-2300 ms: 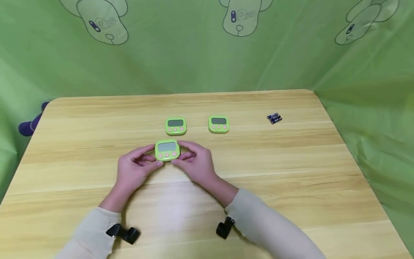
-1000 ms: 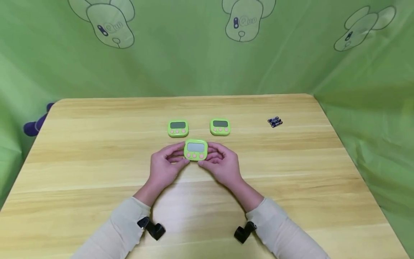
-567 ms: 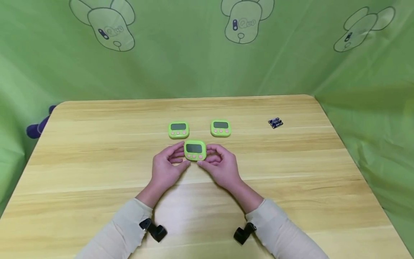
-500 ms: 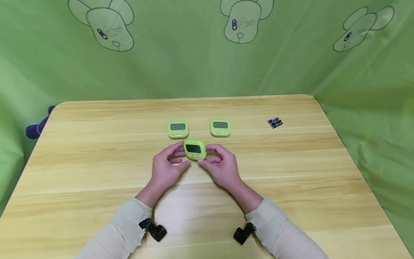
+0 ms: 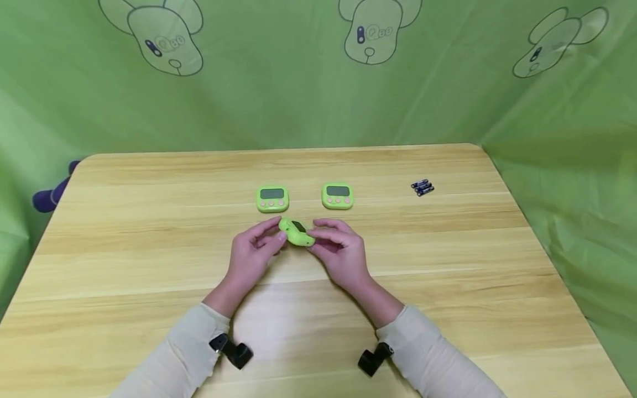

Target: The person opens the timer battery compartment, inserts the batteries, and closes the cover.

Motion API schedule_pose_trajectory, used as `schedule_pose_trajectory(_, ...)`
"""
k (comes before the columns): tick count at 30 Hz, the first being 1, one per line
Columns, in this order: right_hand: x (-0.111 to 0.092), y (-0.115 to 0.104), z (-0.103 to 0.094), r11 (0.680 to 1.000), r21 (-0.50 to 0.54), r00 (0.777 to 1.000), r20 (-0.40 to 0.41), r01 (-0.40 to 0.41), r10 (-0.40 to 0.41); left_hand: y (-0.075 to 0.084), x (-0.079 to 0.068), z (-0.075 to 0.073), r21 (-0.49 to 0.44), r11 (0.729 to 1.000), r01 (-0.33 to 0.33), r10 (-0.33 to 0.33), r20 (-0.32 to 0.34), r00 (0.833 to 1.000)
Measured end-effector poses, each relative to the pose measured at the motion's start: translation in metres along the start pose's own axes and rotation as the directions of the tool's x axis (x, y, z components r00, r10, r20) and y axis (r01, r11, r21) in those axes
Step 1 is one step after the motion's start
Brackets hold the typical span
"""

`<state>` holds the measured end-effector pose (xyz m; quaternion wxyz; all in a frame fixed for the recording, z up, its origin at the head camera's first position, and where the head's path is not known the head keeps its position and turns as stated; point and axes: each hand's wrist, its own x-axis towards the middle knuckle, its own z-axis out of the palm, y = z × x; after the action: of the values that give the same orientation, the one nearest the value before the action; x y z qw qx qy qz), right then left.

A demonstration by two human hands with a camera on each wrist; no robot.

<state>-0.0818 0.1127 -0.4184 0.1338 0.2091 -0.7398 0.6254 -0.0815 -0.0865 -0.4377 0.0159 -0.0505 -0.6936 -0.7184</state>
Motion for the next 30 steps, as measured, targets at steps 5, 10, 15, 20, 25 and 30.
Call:
schedule_pose_trajectory(5,0.000,-0.002,0.000,0.999,-0.046,1.000,0.004,0.026,-0.026,0.000,0.001,0.000,0.076,0.997,0.022,-0.020,-0.030,0.999)
schedule_pose_trajectory(10,0.001,-0.003,-0.001,1.000,-0.012,0.999,0.043,0.005,-0.005,0.000,0.003,0.000,0.105,0.994,0.014,-0.010,-0.034,0.999)
schedule_pose_trajectory(15,0.002,-0.006,-0.003,0.993,0.050,0.991,0.085,-0.109,0.105,0.000,0.004,0.000,0.099,0.995,-0.010,0.013,-0.031,0.999)
schedule_pose_trajectory(20,0.003,-0.006,-0.004,0.975,0.050,0.974,0.080,-0.217,0.212,-0.002,0.004,0.002,0.104,0.995,-0.007,0.010,-0.031,0.999)
schedule_pose_trajectory(25,0.002,0.014,-0.001,0.956,0.065,0.957,0.069,-0.285,0.281,-0.003,0.004,0.003,0.153,0.988,-0.001,0.005,-0.020,1.000)
schedule_pose_trajectory(30,0.004,0.026,0.002,0.954,0.070,0.956,0.057,-0.291,0.287,-0.004,0.006,0.002,0.173,0.985,-0.008,0.014,-0.037,0.999)
